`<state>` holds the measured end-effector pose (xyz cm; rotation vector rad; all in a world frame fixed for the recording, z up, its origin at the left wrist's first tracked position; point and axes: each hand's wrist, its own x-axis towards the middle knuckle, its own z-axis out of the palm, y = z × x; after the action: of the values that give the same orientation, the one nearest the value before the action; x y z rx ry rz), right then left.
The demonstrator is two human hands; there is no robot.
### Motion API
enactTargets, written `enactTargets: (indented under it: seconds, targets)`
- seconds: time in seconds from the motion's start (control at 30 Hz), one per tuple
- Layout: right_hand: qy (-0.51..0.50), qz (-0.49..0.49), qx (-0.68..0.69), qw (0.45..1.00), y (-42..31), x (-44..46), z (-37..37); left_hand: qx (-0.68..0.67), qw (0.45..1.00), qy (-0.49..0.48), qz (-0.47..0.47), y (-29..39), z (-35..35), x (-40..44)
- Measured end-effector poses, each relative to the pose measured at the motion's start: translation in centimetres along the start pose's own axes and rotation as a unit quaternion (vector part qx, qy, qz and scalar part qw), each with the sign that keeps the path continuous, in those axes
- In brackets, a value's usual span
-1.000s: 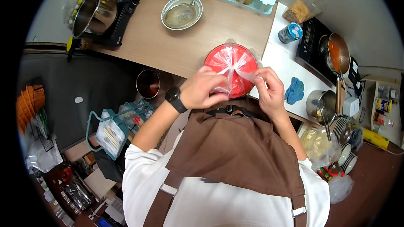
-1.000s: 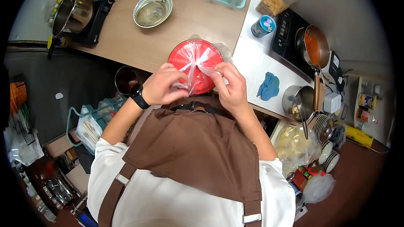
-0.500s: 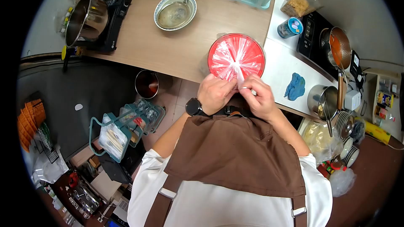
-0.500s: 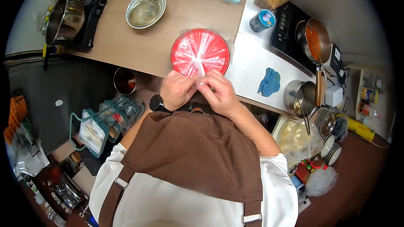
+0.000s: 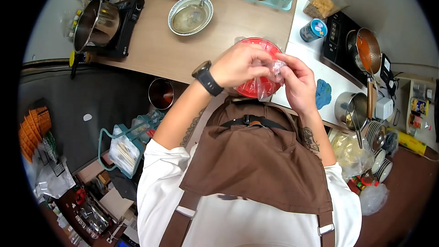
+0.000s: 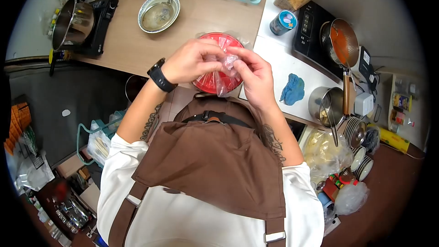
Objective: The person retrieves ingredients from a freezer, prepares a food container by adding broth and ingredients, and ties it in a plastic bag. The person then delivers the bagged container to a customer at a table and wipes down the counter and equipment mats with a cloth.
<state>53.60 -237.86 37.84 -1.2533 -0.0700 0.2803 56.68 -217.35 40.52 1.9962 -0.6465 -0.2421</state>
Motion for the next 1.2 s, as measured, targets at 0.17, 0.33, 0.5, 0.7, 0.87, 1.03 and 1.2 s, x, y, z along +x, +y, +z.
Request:
enactTargets:
  seconds: [0.17, 0.33, 0.5, 0.7, 0.87, 1.03, 1.2]
  targets:
    - [-0.018, 0.082, -0.208, 0.975, -0.4, 1.1, 0.3, -0.096, 0.988, -0.014, -0.118, -1.0, -1.2, 1.4]
    - [-0.024, 0.057, -0.316, 0.947, -1.1, 2.5, -0.7, -0.185, 0.977, 0.046, -0.095, -3.1, -2.4, 0.7]
    - [0.036, 0.026, -0.141, 0.989, -0.6, 0.4, -0.6, -0.446, 0.877, 0.004, -0.180, -4.7, -4.8, -1.9]
    - [0.031, 0.077, -0.076, 0.994, 0.6, -0.5, -2.5, -0.620, 0.776, -0.030, -0.112, -7.4, -4.0, -2.1]
    - [-0.031, 0.051, 0.221, 0.973, -0.3, -0.8, -0.8, -0.657, 0.743, -0.020, -0.130, -7.1, -3.9, -1.2]
    - [0.020, 0.133, 0.359, 0.924, 0.1, -0.5, -2.1, -0.748, 0.607, 0.133, -0.233, -8.6, -4.5, -2.5]
    - [0.058, 0.167, 0.414, 0.893, 2.8, -1.8, -3.6, -0.747, 0.566, 0.228, -0.263, -10.5, -4.5, -3.6]
